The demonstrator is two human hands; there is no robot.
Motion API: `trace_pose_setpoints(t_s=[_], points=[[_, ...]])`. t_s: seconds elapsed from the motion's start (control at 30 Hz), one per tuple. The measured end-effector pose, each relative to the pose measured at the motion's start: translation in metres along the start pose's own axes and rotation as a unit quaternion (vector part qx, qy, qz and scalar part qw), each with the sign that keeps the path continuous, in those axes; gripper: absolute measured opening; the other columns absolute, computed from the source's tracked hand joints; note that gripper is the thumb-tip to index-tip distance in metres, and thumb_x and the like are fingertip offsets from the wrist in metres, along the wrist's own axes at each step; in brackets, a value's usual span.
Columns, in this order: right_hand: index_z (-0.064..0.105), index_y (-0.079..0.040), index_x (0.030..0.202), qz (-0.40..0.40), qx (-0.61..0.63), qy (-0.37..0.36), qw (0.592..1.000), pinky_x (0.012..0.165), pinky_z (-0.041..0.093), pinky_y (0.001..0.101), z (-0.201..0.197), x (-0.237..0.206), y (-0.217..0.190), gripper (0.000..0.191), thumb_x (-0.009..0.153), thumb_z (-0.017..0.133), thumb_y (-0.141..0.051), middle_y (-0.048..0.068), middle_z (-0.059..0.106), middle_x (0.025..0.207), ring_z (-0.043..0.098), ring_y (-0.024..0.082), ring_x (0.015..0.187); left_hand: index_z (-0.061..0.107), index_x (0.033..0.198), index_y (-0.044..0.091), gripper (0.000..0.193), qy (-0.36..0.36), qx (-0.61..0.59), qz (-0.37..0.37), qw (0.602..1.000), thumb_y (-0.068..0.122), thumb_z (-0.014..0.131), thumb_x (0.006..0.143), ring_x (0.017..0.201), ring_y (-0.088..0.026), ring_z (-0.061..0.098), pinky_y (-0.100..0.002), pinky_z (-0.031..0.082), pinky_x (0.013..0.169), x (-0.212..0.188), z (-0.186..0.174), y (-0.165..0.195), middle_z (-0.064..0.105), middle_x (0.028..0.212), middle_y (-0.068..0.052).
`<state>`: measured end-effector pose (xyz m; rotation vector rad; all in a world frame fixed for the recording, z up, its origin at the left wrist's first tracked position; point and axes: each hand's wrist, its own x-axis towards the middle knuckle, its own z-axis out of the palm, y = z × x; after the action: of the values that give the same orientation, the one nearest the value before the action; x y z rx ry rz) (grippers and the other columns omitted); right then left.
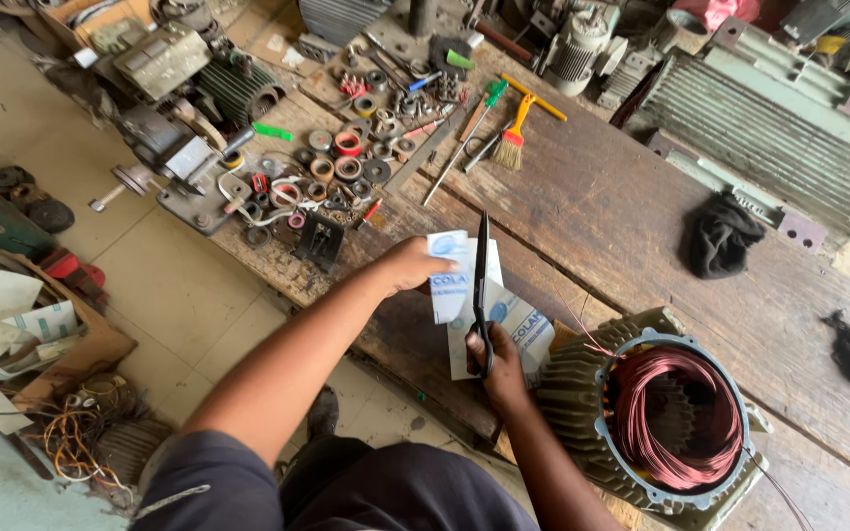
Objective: The person places white insulating paper into the slots of a motor stator containing copper windings. They retrieve additional paper from a nearby box, cut it with scissors, and continue inserting the paper between the coil sections to separate and protect the windings.
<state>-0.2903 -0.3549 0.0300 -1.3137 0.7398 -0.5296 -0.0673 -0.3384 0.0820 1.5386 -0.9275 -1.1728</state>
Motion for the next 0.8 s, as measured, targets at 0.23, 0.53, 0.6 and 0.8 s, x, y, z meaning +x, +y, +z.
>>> trace_pose_setpoints(t_s=[0.23,0.53,0.6,0.8], points=[[0.063,-0.008,0.101,0.093,-0.043,0.019,0.995,0.059,0.048,0.0322,-0.004,-0.017,-0.009,0.040,0.088,0.070,-0.044,0.001,0.061,0.077,0.060,0.013,0.067,0.067,0.112,0.006,0.025,0.153,-0.141,-0.024,0.978,0.020,0.068,0.092,0.078,-0.010,0.067,-0.028,0.053,0.056,-0.034,-0.023,-0.014,0.074,0.096,0.000],[0.071,0.000,0.092,-0.033,-0.254,-0.091,0.962,0.060,0.051,0.0361,0.013,0.006,0.000,0.033,0.097,0.072,-0.032,0.013,0.067,0.075,0.059,0.018,0.070,0.065,0.108,0.007,0.019,0.239,-0.312,0.019,0.919,0.018,0.070,0.093,0.072,-0.014,0.065,-0.028,0.052,0.057,-0.086,-0.035,-0.045,0.069,0.090,-0.004],[0.075,0.000,0.090,-0.024,-0.272,-0.104,0.956,0.063,0.053,0.0382,0.016,0.023,-0.008,0.032,0.097,0.073,-0.031,0.013,0.073,0.074,0.066,0.023,0.070,0.065,0.108,0.007,0.019,0.248,-0.336,0.002,0.909,0.018,0.067,0.094,0.074,-0.016,0.067,-0.030,0.055,0.061,-0.095,-0.039,-0.053,0.070,0.090,-0.006],[0.073,-0.007,0.106,-0.268,-0.414,-0.077,0.867,0.088,0.054,0.0473,0.024,0.057,-0.042,0.023,0.085,0.070,-0.014,0.017,0.073,0.109,0.067,0.037,0.107,0.066,0.107,-0.001,0.021,0.187,-0.338,0.039,0.922,0.019,0.059,0.104,0.089,-0.022,0.072,-0.036,0.060,0.080,-0.147,-0.077,-0.072,0.074,0.097,-0.013]])
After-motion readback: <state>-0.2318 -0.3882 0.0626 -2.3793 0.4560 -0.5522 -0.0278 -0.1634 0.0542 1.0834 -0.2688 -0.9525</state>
